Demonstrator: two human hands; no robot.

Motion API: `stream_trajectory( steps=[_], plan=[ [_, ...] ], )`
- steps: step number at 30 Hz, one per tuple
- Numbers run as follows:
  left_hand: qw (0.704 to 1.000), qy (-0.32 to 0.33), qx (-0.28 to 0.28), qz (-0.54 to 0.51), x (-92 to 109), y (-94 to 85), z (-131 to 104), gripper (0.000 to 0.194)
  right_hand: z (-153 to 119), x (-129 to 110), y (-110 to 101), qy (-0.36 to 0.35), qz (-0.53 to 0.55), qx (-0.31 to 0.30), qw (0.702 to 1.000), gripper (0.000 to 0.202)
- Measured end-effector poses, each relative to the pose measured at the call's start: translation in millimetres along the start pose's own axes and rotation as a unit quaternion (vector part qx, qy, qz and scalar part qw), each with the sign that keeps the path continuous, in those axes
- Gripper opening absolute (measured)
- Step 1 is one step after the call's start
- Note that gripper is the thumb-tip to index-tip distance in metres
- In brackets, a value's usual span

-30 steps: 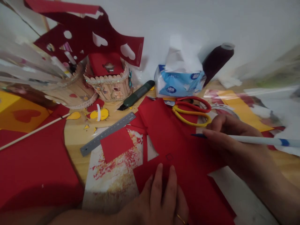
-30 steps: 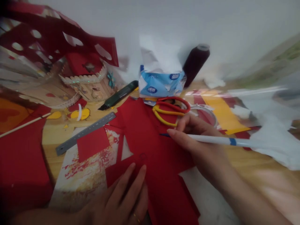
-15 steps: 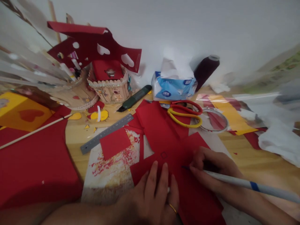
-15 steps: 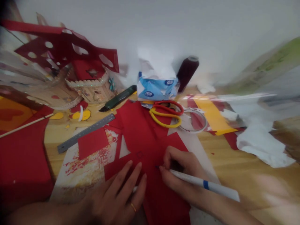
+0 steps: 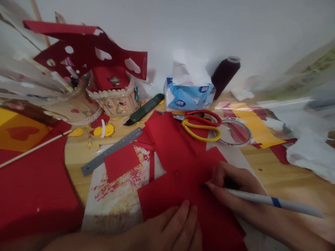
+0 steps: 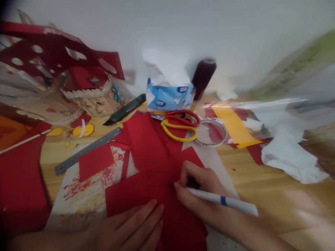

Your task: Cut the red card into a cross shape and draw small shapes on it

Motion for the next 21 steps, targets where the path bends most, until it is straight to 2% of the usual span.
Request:
stream_trajectory(
  steps=[3,5,9,11,15,18,21],
  plan=[
    [0.998,0.006,-0.054,-0.022,-2.4,0.8,1.8,0.026,-1.4,-0.7,-1.3,0.007,0.008,0.004,1.0,0.029],
    [0.997,0.011,-0.067,-0.032,-3.7,-0.2,2.8,0.028,-1.6,-1.4,-0.6,0.013,0.019,0.002,1.0,0.03],
    [0.999,-0.017,-0.038,-0.031,-11.7,-3.3,5.6,0.024,-0.1,-5.2,-0.1,0.016,0.034,0.012,0.999,0.032],
    [0.998,-0.031,-0.043,-0.022,-14.3,-1.4,6.8,0.024,0.6,-8.5,1.2,0.008,0.036,0.012,0.999,0.031],
    [0.997,-0.018,-0.07,-0.012,-11.2,0.7,8.6,0.022,-0.1,-12.8,4.5,-0.002,0.007,0.005,1.0,0.031],
    [0.996,-0.013,-0.086,-0.016,-10.9,1.1,8.3,0.023,-2.4,-11.4,2.6,0.0,-0.005,0.032,0.999,0.032],
    [0.998,-0.009,-0.065,-0.008,-11.1,-2.4,8.6,0.026,-4.6,-7.7,1.8,0.005,-0.004,0.055,0.998,0.034]
  ],
)
Point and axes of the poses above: each hand's wrist, its own z-axis towards the middle knuckle, its own y-axis out of the palm, x = y × z, the point moved 9 cm from there along z, towards the middle knuckle, and after that the axes turned 2 degrees about y, right-handed, at the moved point
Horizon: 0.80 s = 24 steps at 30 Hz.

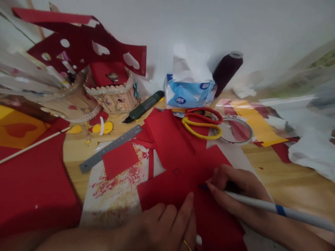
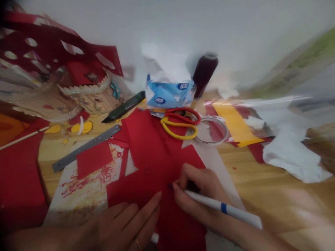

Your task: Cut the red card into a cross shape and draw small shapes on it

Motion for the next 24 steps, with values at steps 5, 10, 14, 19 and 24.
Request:
stream_trajectory(
  steps=[5,10,14,19,24],
  plan=[
    [0.999,-0.019,0.027,0.006,-1.9,-3.4,1.5,0.026,-0.9,-0.1,0.5,-0.004,0.003,0.01,1.0,0.033],
    [1.0,-0.015,-0.006,-0.007,-2.3,1.5,3.4,0.03,-0.4,-1.6,-1.2,-0.032,-0.01,0.005,0.999,0.034],
    [1.0,-0.008,-0.003,-0.008,-0.8,2.4,2.4,0.027,-0.2,0.8,1.5,-0.06,-0.014,-0.027,0.998,0.032],
    [1.0,-0.005,0.001,-0.008,0.4,2.4,1.6,0.028,0.5,2.1,2.3,-0.061,-0.026,-0.036,0.997,0.031],
    [1.0,-0.009,-0.005,-0.01,-1.6,1.5,4.3,0.031,0.0,-2.4,2.0,-0.072,-0.03,-0.037,0.996,0.031]
  ],
)
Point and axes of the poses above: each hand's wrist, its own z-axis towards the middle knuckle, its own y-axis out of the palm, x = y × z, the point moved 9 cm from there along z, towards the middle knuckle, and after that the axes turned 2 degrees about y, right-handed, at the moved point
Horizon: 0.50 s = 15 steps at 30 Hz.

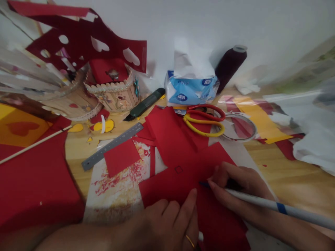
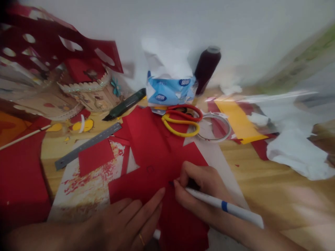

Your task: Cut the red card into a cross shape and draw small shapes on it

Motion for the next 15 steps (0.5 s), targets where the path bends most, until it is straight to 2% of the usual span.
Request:
stream_trajectory(
  steps=[8,13,15],
  plan=[
    [1.0,0.001,0.006,0.0,-1.2,-1.2,0.3,0.038,1.2,-3.5,-1.5,0.011,-0.018,0.016,1.0,0.031],
    [1.0,-0.003,0.015,-0.001,-2.6,-2.6,0.8,0.038,-1.2,-0.7,-0.2,0.005,-0.007,-0.008,1.0,0.031],
    [1.0,-0.004,0.013,0.001,-2.8,-2.5,1.2,0.038,-1.8,0.6,-3.3,0.004,0.007,0.002,1.0,0.03]
  ],
)
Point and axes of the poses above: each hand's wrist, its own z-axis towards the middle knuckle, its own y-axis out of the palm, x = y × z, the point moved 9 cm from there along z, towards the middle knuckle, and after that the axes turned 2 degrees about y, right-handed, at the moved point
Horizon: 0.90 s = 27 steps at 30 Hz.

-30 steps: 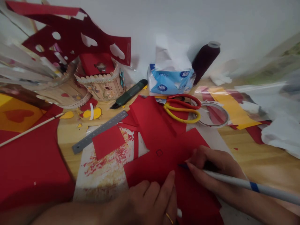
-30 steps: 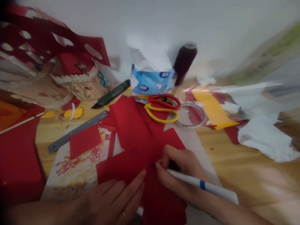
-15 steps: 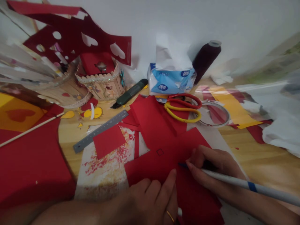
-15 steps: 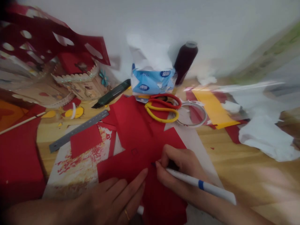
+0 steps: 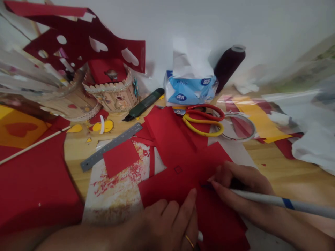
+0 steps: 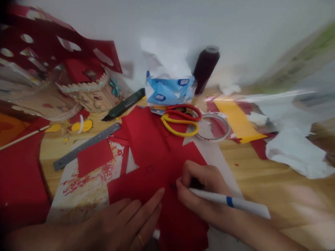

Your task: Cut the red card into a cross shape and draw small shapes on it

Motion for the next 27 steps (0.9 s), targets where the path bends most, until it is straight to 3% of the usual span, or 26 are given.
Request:
stream_trajectory(
  steps=[4,17,24,27],
  plan=[
    [1.0,-0.002,0.002,-0.004,0.6,-0.7,0.5,0.039,2.0,-2.7,-6.0,-0.011,-0.004,0.031,0.999,0.031],
    [1.0,0.002,-0.01,0.0,2.0,0.9,-0.4,0.038,5.6,-4.8,-3.4,-0.008,-0.041,0.028,0.999,0.03],
    [1.0,-0.006,0.015,-0.001,1.1,0.1,-0.4,0.039,4.3,-4.7,-15.5,-0.009,-0.067,0.096,0.993,0.029],
    [1.0,-0.005,0.02,0.001,0.5,1.1,-1.1,0.038,4.0,-4.6,-16.2,-0.012,-0.064,0.098,0.993,0.029]
  ],
)
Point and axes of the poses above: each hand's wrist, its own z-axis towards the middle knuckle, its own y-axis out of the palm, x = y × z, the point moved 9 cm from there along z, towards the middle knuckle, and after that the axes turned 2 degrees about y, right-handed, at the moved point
